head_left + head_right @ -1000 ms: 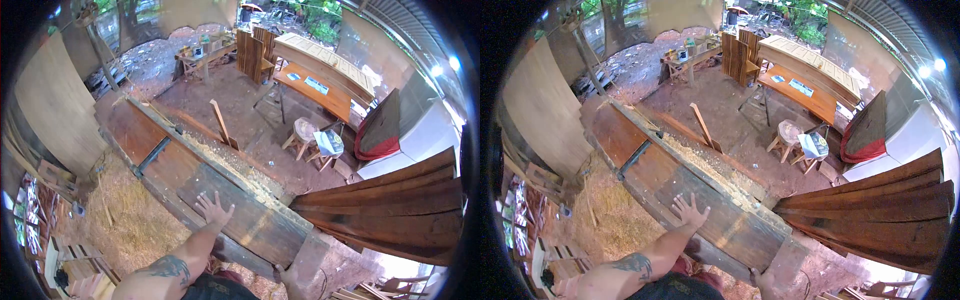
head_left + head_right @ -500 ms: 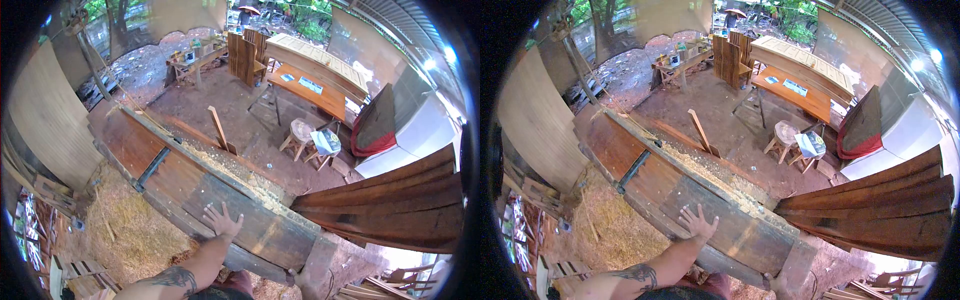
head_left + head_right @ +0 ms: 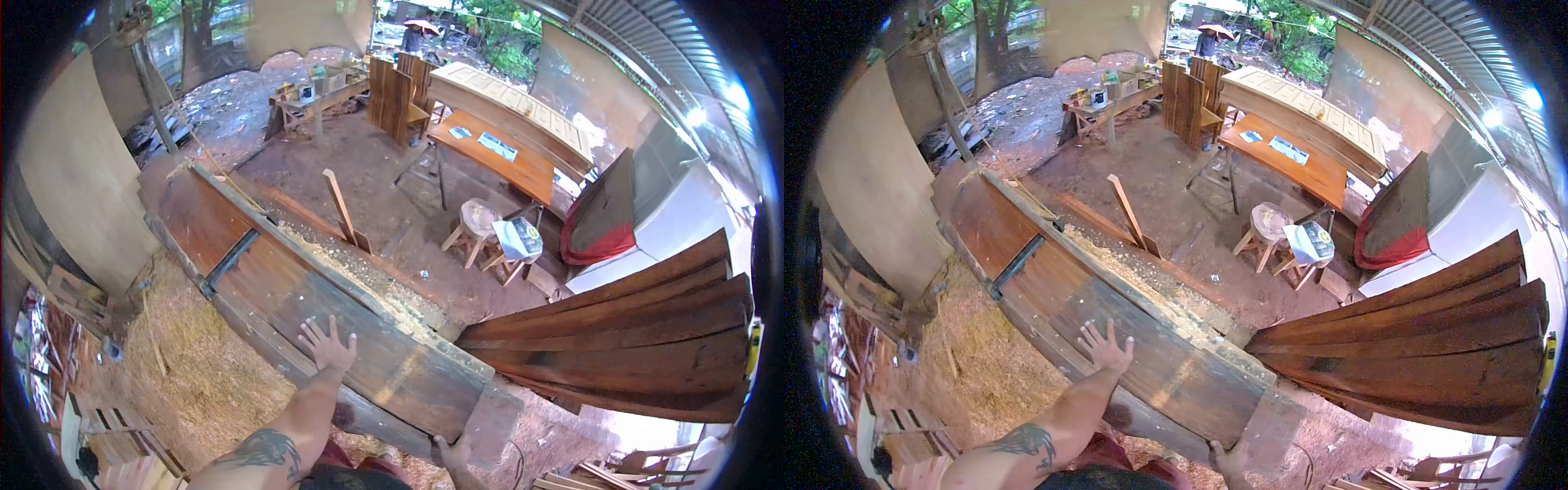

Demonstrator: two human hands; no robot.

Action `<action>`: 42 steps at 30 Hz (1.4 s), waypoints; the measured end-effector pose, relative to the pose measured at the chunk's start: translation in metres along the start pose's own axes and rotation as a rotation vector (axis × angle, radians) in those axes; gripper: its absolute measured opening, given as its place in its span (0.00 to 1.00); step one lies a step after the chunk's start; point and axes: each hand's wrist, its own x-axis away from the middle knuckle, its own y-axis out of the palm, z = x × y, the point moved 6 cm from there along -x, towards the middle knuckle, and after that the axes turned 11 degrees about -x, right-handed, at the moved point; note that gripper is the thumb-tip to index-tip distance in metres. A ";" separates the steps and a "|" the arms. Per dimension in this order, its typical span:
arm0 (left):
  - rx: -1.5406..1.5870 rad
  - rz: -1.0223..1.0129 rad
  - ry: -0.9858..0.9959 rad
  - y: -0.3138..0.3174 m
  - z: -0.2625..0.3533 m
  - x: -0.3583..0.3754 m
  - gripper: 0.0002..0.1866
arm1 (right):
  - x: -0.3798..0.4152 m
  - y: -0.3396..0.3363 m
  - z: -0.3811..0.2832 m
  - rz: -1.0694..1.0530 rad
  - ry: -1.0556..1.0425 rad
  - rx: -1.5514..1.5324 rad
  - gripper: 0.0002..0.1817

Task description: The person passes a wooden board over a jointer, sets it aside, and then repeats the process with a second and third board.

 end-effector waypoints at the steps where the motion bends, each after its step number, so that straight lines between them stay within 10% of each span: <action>1: -0.013 0.002 -0.002 -0.001 0.001 -0.001 0.47 | -0.001 0.001 0.004 -0.038 0.031 -0.034 0.52; 7: 0.043 0.045 -0.035 0.013 0.009 0.007 0.44 | -0.007 -0.044 -0.062 0.022 -0.306 -0.070 0.50; 14: 0.005 -0.034 0.012 0.009 0.051 0.050 0.45 | -0.035 -0.027 -0.050 -0.478 -0.986 0.347 0.39; 42: -0.036 0.119 0.008 0.005 -0.080 -0.102 0.45 | -0.058 0.143 -0.218 -0.567 -1.072 0.175 0.35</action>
